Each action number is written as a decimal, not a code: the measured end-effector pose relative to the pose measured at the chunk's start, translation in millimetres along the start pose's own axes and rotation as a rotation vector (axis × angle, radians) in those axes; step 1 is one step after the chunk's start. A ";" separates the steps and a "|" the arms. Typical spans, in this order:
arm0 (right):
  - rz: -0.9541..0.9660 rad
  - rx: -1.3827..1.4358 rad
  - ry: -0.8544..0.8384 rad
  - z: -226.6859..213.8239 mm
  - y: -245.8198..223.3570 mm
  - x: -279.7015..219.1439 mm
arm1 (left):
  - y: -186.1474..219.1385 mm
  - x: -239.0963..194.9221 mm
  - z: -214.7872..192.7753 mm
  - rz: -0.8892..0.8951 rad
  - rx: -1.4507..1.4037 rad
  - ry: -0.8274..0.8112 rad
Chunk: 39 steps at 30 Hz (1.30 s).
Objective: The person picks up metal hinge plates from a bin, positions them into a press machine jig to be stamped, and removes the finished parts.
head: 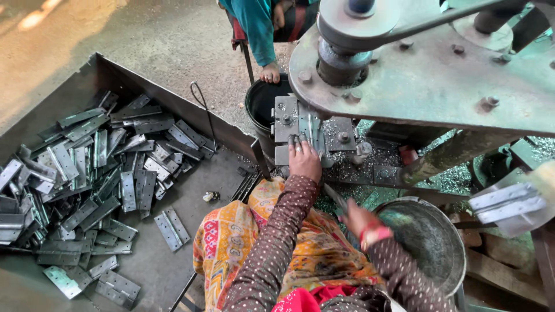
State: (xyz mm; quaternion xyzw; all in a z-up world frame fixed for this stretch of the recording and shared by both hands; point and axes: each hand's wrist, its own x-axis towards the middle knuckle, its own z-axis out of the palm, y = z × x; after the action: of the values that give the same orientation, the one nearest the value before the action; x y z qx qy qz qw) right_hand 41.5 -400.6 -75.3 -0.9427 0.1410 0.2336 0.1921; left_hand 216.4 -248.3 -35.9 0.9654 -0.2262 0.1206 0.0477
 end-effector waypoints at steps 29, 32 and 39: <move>-0.058 -0.123 -0.029 -24.7 5.3 38.0 | -17.4 22.8 -20.6 -0.008 -0.171 -0.108; -0.064 -0.128 0.001 -38.4 -6.9 29.8 | -23.5 38.0 -17.0 -0.021 -0.159 -0.176; 0.064 0.020 0.136 33.6 8.5 -13.7 | -27.8 43.6 -18.4 0.005 -0.146 -0.097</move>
State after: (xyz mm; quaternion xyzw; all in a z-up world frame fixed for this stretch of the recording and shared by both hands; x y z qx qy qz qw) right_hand 13.9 -391.3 -98.6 -0.9495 0.1860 0.1735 0.1839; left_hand 262.8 -239.3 -8.0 0.9635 -0.2388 0.0570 0.1066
